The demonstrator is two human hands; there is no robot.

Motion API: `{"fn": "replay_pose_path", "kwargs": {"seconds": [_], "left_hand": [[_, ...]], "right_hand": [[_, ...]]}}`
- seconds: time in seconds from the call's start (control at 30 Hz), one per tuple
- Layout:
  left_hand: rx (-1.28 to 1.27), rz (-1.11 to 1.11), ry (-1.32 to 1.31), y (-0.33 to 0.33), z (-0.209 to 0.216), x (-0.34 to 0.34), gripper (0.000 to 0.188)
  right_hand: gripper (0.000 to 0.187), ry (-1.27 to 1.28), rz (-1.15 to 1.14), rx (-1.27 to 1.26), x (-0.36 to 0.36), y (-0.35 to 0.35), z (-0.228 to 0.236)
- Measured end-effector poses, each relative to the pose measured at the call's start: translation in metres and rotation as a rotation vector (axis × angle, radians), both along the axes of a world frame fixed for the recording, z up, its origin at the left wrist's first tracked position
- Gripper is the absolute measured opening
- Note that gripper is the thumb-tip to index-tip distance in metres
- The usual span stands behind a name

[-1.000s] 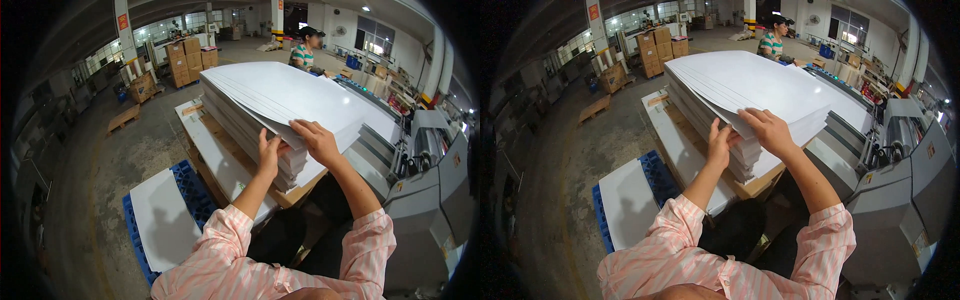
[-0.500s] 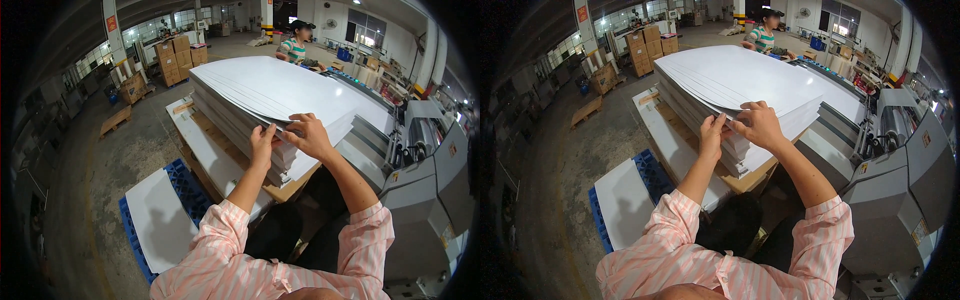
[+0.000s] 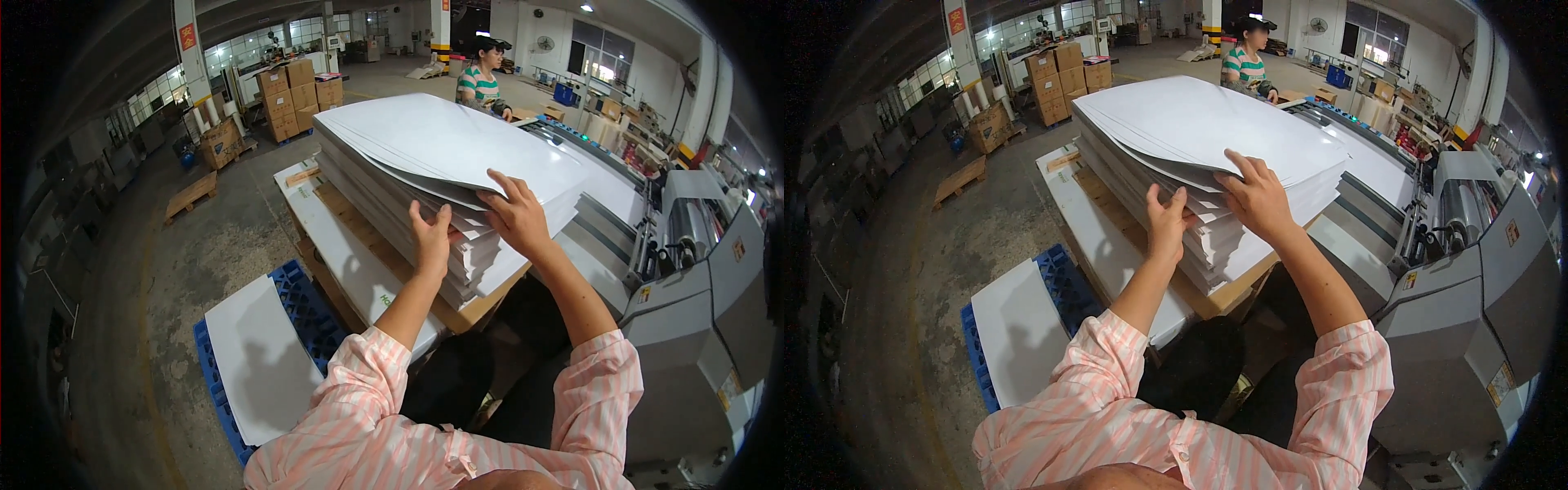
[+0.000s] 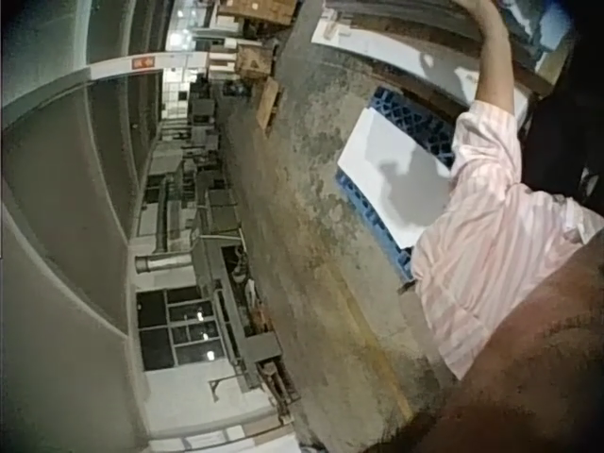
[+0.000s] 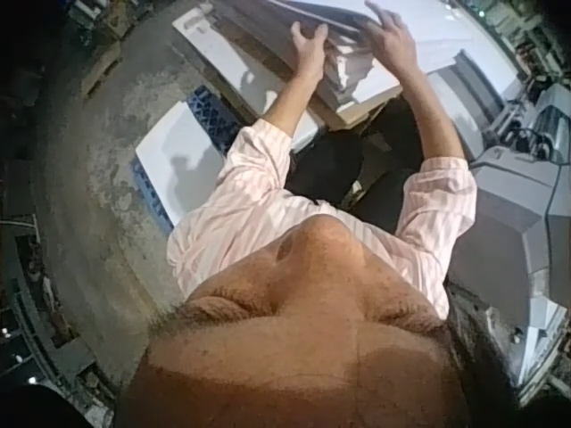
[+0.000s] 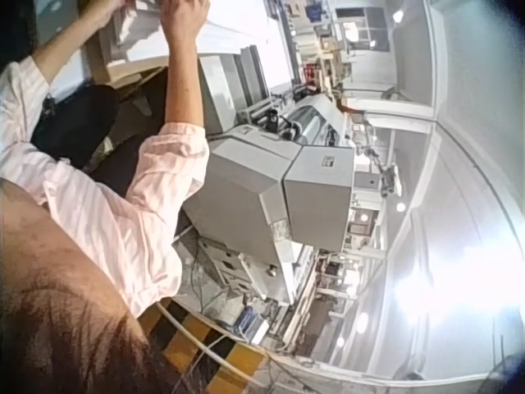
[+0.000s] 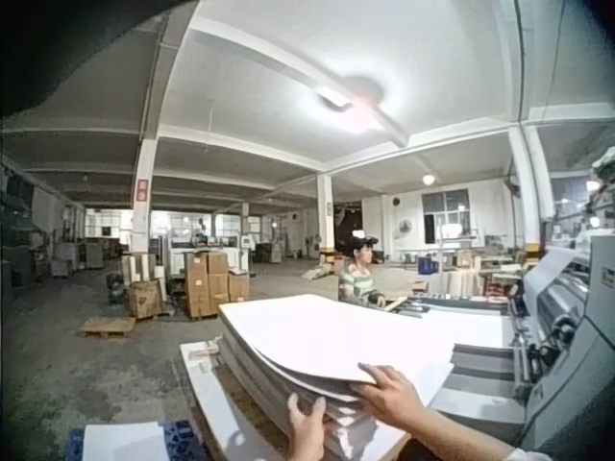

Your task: The recorder is sorting and stacking large sheets of white paper next to an industrial machine.

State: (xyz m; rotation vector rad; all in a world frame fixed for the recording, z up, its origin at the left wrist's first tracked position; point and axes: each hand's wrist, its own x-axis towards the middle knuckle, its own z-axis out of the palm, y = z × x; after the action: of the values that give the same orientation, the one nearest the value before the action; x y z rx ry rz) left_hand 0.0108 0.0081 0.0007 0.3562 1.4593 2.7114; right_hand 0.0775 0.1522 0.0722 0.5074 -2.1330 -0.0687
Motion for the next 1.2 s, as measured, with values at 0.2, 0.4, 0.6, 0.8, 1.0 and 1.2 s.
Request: {"fn": "replay_pose_path", "kwargs": {"seconds": [0.2,0.4,0.6,0.8,1.0,1.2], "left_hand": [[-0.107,-0.084,0.033,0.002,0.007,-0.002,0.025],[-0.17,-0.198,0.145,-0.004,-0.001,0.002,0.015],[-0.165,-0.179,0.115,-0.005,-0.005,0.002,0.014],[0.003,-0.212,0.057,-0.006,0.008,0.012,0.016],[-0.239,-0.098,0.165,-0.001,0.015,0.015,0.029],[-0.336,-0.018,0.285,-0.002,-0.014,-0.006,0.018]], "right_hand": [[0.036,-0.587,0.193,-0.926,-0.035,0.014,0.018],[0.032,-0.34,0.107,-1.049,-0.036,0.014,0.024],[0.024,-0.601,0.002,-0.594,-0.007,-0.004,0.0],[0.037,-0.394,0.159,-0.297,-0.004,0.002,-0.014],[0.046,-0.534,0.174,-0.872,-0.029,0.012,0.001],[0.034,-0.354,0.111,-1.028,-0.039,0.007,-0.004]]}}
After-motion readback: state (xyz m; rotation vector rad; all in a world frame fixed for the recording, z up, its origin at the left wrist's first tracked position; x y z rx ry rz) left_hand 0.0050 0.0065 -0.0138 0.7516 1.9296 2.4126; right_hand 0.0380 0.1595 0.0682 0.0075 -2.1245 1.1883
